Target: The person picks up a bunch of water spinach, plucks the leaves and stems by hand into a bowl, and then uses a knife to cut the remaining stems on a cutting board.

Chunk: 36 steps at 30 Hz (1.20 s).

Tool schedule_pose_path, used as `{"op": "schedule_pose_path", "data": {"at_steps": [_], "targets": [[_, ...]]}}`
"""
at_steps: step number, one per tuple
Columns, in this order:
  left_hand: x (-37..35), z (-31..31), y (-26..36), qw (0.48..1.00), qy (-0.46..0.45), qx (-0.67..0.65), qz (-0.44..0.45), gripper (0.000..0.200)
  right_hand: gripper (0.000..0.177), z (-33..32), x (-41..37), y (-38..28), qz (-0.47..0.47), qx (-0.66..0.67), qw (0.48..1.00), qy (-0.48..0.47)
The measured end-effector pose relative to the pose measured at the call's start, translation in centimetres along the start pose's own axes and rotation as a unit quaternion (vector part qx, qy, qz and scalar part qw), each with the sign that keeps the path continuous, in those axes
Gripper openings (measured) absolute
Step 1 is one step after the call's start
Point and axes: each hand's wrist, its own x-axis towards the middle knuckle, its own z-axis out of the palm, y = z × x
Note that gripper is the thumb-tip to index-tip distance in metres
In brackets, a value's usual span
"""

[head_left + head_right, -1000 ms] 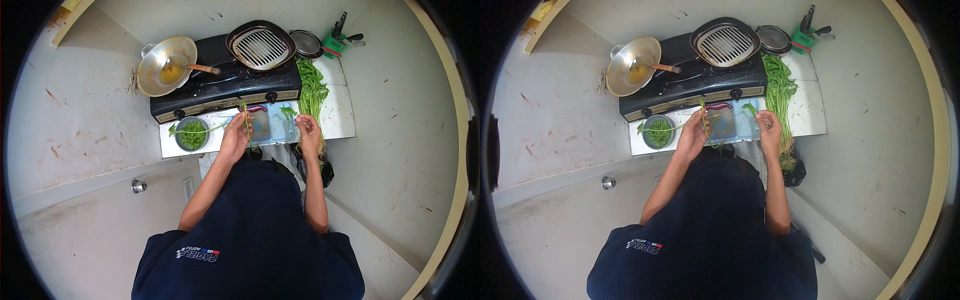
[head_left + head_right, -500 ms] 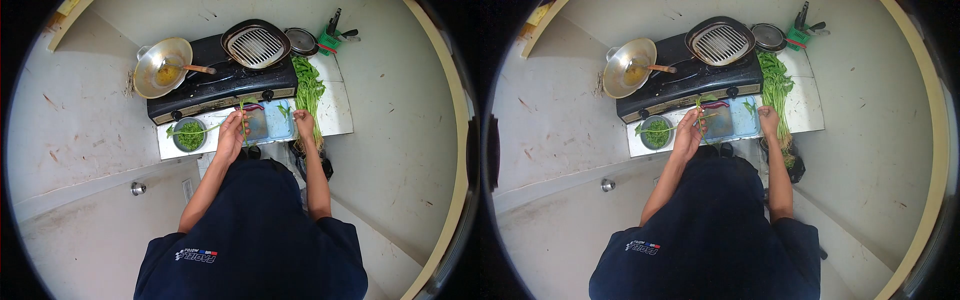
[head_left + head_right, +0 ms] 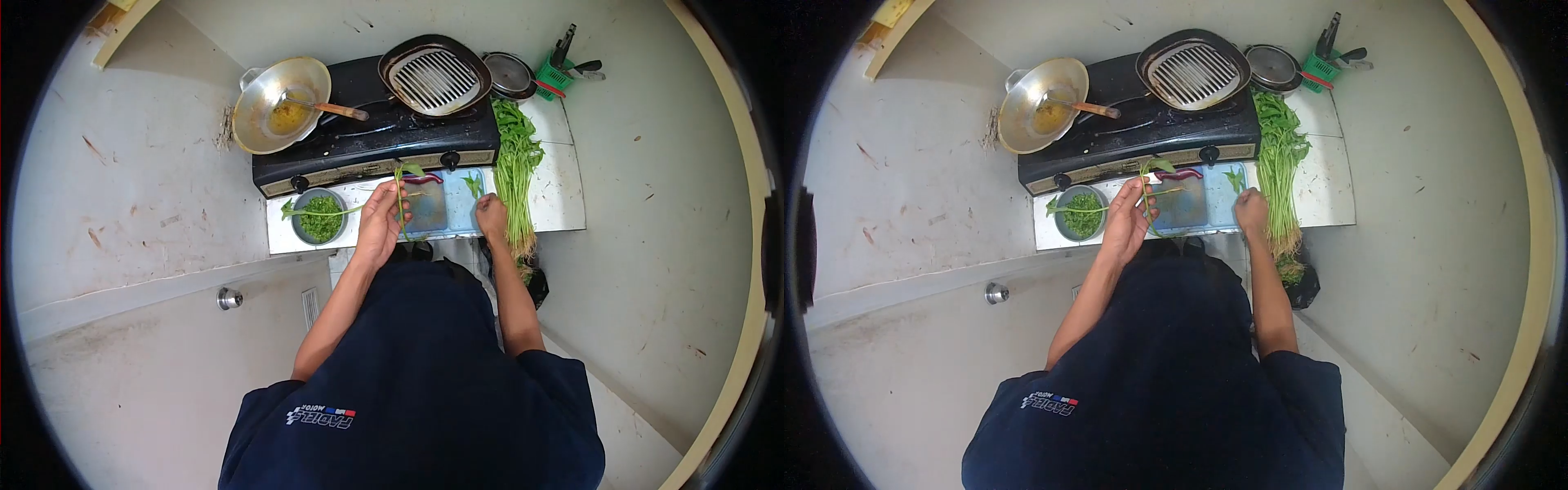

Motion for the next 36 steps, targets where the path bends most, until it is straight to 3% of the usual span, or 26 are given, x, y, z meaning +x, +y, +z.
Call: {"op": "schedule_pose_path", "data": {"at_steps": [3,6,9,13,17,19,22,28,36], "targets": [[0.0,-0.1,0.0,1.000,0.008,0.006,0.011,0.016,0.024,-0.9,-1.7,-0.2,-0.020,-0.034,0.999,-0.024],[0.0,0.2,0.3,1.000,0.000,0.015,0.018,0.015,0.023,-3.1,-3.1,-3.7,-0.078,0.016,0.997,-0.003],[0.1,0.6,0.3,0.999,-0.024,0.033,0.013,0.013,0.020,-5.3,-4.1,-8.0,-0.065,0.191,0.978,-0.057],[0.5,1.4,-0.2,0.996,-0.062,0.055,0.012,0.010,0.020,-9.9,-6.1,-15.1,-0.055,0.295,0.948,-0.103],[0.7,2.3,-0.8,0.992,-0.099,0.077,0.003,0.012,0.020,-12.6,-6.9,-19.9,-0.074,0.434,0.885,-0.154],[0.7,2.6,-1.1,0.988,-0.123,0.088,0.013,0.015,0.021,-13.0,-6.9,-20.8,-0.077,0.460,0.867,-0.173],[0.6,3.0,-1.3,0.978,-0.136,0.153,0.034,0.017,0.020,-12.9,-7.2,-21.8,-0.038,0.517,0.846,-0.126],[0.1,3.0,-1.2,0.949,-0.165,0.260,0.069,0.017,0.014,-12.6,-8.0,-21.9,-0.005,0.537,0.837,-0.103],[-0.5,3.3,-0.6,0.946,-0.137,0.281,0.087,0.018,0.013,-11.9,-8.4,-22.0,-0.016,0.546,0.831,-0.105]]}}
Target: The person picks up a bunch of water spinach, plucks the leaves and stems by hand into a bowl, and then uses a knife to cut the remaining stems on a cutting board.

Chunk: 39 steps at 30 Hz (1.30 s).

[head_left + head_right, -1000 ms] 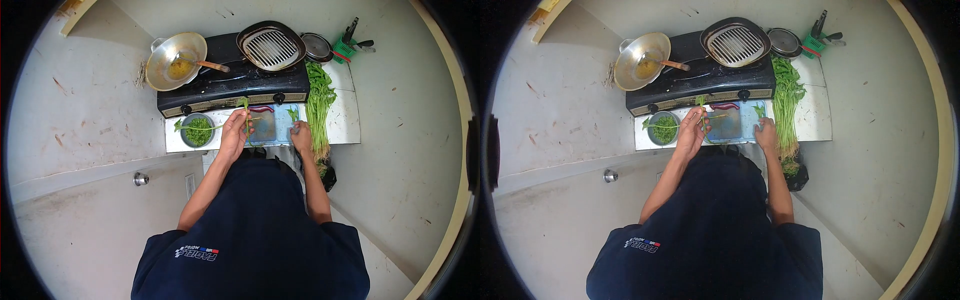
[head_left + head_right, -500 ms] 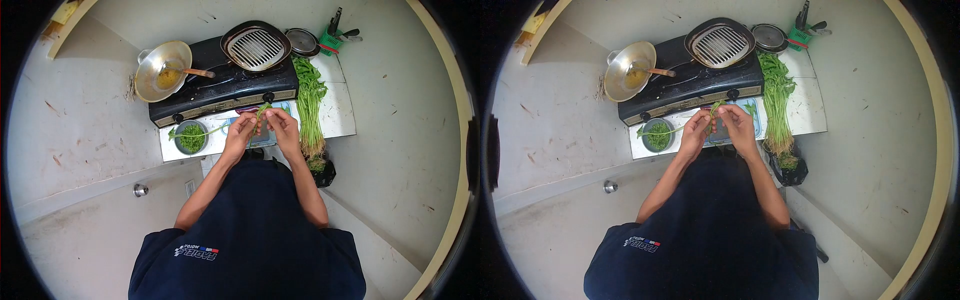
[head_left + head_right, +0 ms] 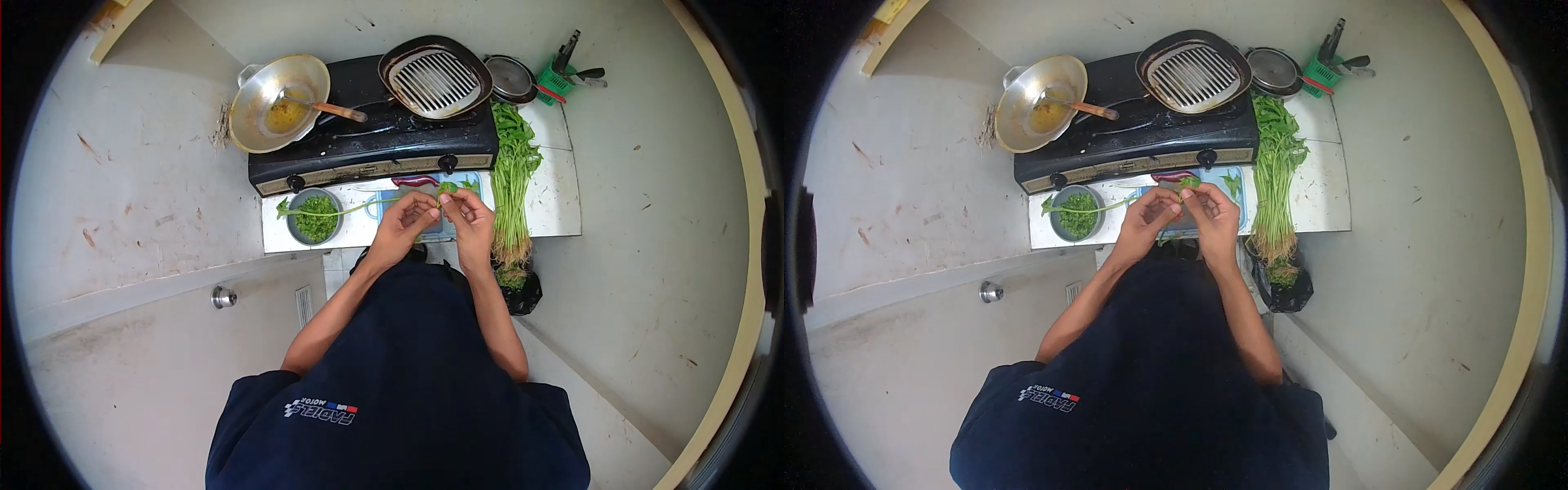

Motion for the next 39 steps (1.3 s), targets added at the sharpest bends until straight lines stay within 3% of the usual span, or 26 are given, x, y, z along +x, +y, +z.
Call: {"op": "schedule_pose_path", "data": {"at_steps": [4,10,13,19,34,39], "targets": [[0.2,-0.8,-0.3,0.998,0.039,0.050,0.028,0.017,0.018,0.7,0.0,0.0,0.004,-0.002,1.000,-0.011],[0.3,-0.6,-0.4,0.990,0.111,-0.079,-0.027,0.010,0.027,1.3,0.1,0.3,-0.035,-0.002,0.999,-0.039],[0.4,-0.5,-1.0,0.971,0.098,-0.208,-0.068,0.008,0.028,0.9,0.2,0.5,-0.024,-0.026,0.999,-0.036],[0.6,-0.3,-2.3,0.945,0.092,-0.291,-0.116,0.009,0.030,0.2,-0.1,1.0,-0.030,-0.027,0.999,-0.026],[1.4,0.1,-3.4,0.917,0.127,-0.342,-0.162,0.014,0.032,-1.1,-0.7,1.9,-0.060,-0.135,0.989,0.008],[1.3,-0.4,-3.0,0.914,0.177,-0.330,-0.155,0.014,0.043,-5.5,0.1,3.6,0.002,-0.234,0.972,0.001]]}}
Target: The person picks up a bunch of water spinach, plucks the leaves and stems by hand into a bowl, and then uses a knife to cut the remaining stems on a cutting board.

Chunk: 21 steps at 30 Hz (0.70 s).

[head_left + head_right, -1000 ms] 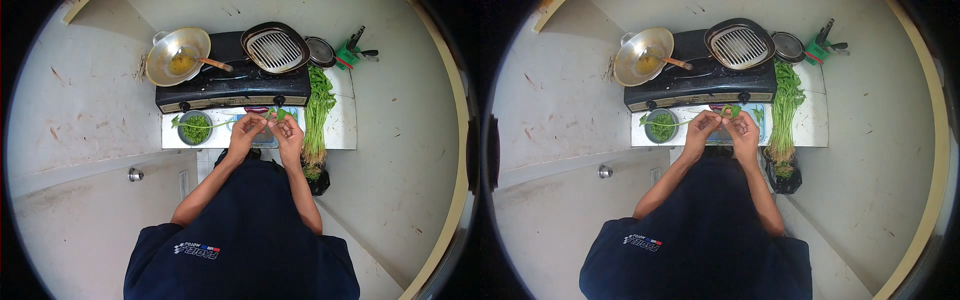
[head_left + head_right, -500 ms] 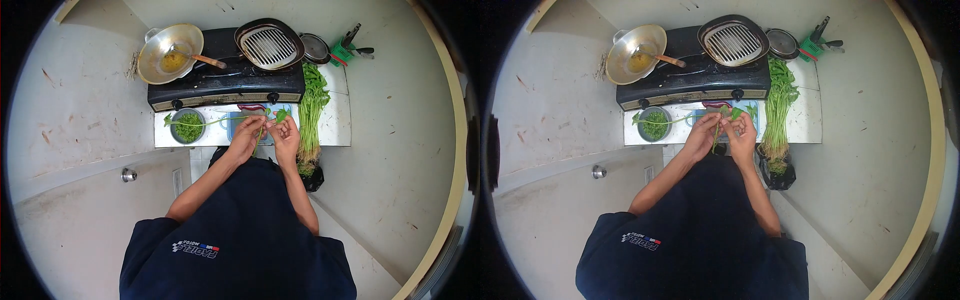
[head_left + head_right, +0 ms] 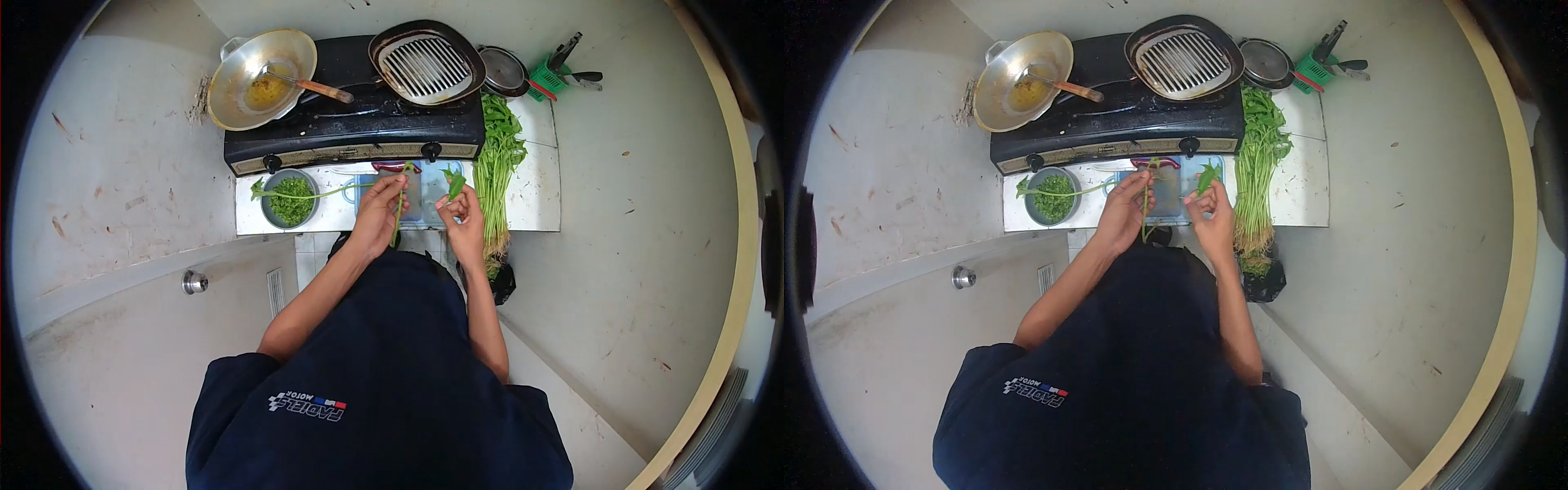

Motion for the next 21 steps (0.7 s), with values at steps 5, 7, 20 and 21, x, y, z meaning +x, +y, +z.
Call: {"op": "schedule_pose_path", "data": {"at_steps": [5,7,20,21], "targets": [[0.0,-1.4,0.6,1.000,0.006,-0.009,0.000,0.014,0.062,-4.2,1.4,11.1,0.040,-0.120,0.992,-0.007],[-0.2,-1.7,0.9,1.000,0.012,0.000,0.005,0.015,0.064,-5.2,2.2,13.2,0.070,-0.123,0.990,-0.016],[-0.4,-2.1,0.9,1.000,0.009,0.001,0.018,0.016,0.057,-4.6,11.3,13.5,0.036,-0.201,0.979,-0.008],[-0.4,-2.2,0.9,1.000,0.009,-0.002,0.019,0.016,0.057,-4.4,11.7,13.5,0.034,-0.213,0.976,0.001]]}}
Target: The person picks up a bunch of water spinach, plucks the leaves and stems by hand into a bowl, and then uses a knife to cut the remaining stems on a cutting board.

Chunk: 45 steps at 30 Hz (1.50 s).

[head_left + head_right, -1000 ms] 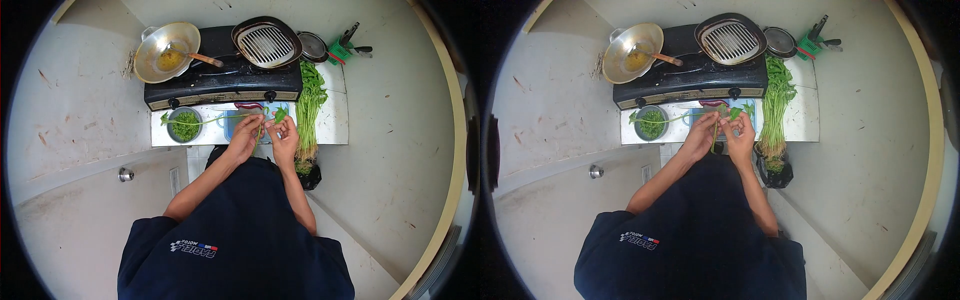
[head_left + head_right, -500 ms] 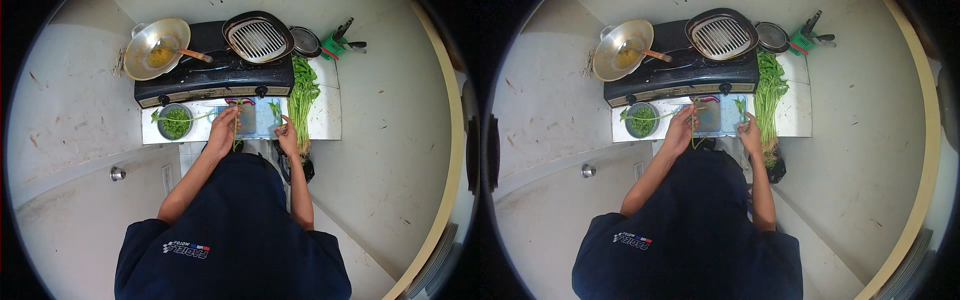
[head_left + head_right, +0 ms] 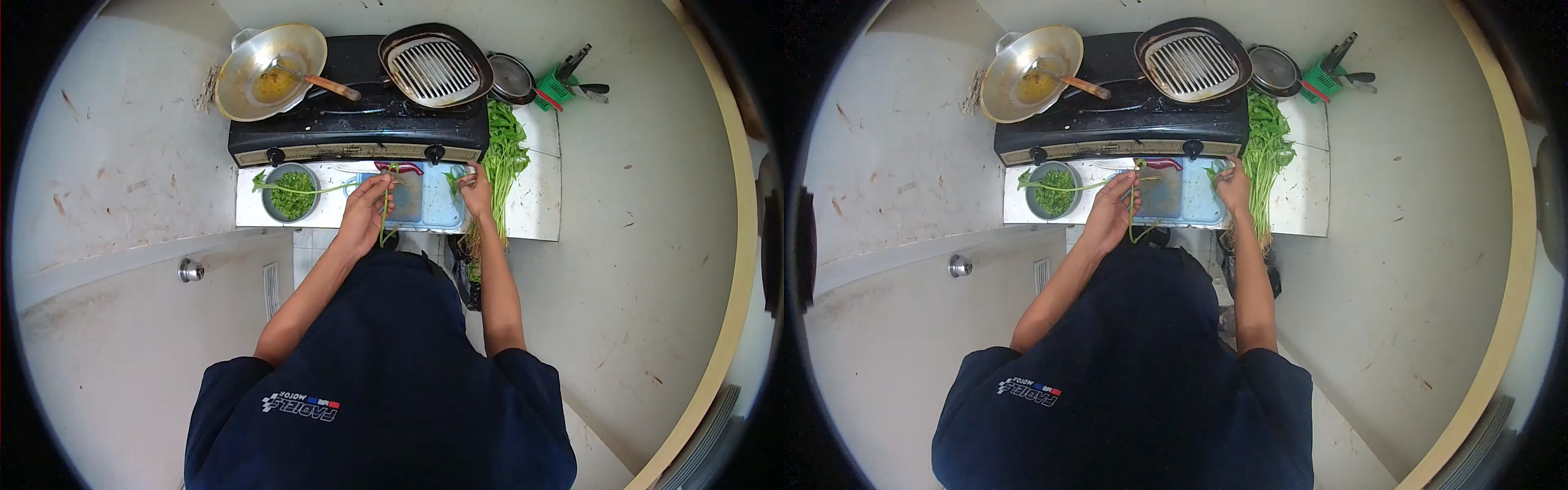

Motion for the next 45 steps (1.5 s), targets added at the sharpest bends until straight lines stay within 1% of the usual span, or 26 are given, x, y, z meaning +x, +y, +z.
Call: {"op": "schedule_pose_path", "data": {"at_steps": [1,4,5,8,9,12,13,16,17,19,21,24,27,30,33,38,41,44,45], "targets": [[0.0,-0.2,0.1,1.000,0.000,-0.003,0.002,0.016,0.056,0.1,0.2,0.0,-0.022,-0.013,0.999,0.020],[0.0,-0.3,0.5,1.000,0.008,0.000,0.011,0.015,0.057,0.5,0.4,0.7,-0.029,-0.117,0.992,0.024],[0.0,-0.3,0.6,1.000,0.012,0.004,0.015,0.014,0.058,0.7,0.3,1.2,-0.022,-0.144,0.989,-0.002],[0.1,-0.3,0.6,0.999,0.018,0.013,0.026,0.014,0.058,1.5,-0.4,3.2,0.008,-0.204,0.978,-0.036],[0.1,-0.2,0.7,0.999,0.017,0.017,0.029,0.014,0.061,1.5,-0.9,3.2,0.030,-0.222,0.973,-0.055],[0.0,0.5,0.9,0.999,0.009,0.024,0.029,0.014,0.062,1.5,-3.0,3.1,-0.018,-0.209,0.978,-0.019],[-0.2,0.9,1.0,0.999,0.006,0.022,0.026,0.015,0.058,1.7,-3.8,2.6,-0.024,-0.212,0.977,0.009],[-0.2,1.7,1.1,0.999,-0.010,0.034,0.027,0.015,0.051,2.0,-5.4,0.2,-0.018,-0.121,0.991,0.048],[-0.2,1.9,1.1,0.998,-0.020,0.042,0.030,0.015,0.035,2.1,-5.8,-1.1,-0.021,-0.066,0.996,0.061],[0.1,2.0,1.0,0.998,-0.041,0.046,0.029,0.016,0.027,2.0,-6.5,-4.3,0.001,0.091,0.996,-0.006],[0.4,2.3,0.9,0.997,-0.056,0.053,0.028,0.016,0.021,1.0,-7.6,-8.7,0.008,0.241,0.968,-0.076],[0.7,3.0,1.1,0.994,-0.077,0.072,0.028,0.015,0.022,-0.9,-9.0,-14.6,0.010,0.333,0.933,-0.138],[0.8,3.4,1.2,0.990,-0.101,0.090,0.038,0.013,0.020,-2.0,-10.2,-19.7,-0.065,0.364,0.922,-0.112],[0.7,4.1,1.5,0.982,-0.134,0.119,0.062,0.012,0.020,-2.7,-10.1,-21.0,-0.086,0.371,0.918,-0.109],[0.7,4.1,1.8,0.972,-0.166,0.151,0.072,0.011,0.016,-2.6,-9.9,-21.0,-0.084,0.381,0.915,-0.098],[0.9,3.4,1.7,0.957,-0.193,0.203,0.080,0.011,0.013,-2.7,-9.7,-20.8,-0.048,0.415,0.900,-0.125],[0.4,4.0,2.1,0.960,-0.194,0.194,0.062,0.013,0.013,-2.5,-9.7,-21.0,-0.027,0.441,0.889,-0.120],[-0.3,5.0,2.7,0.976,-0.152,0.156,0.005,0.016,0.015,-2.5,-9.5,-20.8,-0.008,0.457,0.881,-0.120],[-0.2,4.9,2.7,0.974,-0.160,0.158,0.004,0.016,0.016,-2.5,-9.5,-20.6,-0.003,0.460,0.879,-0.121]]}}
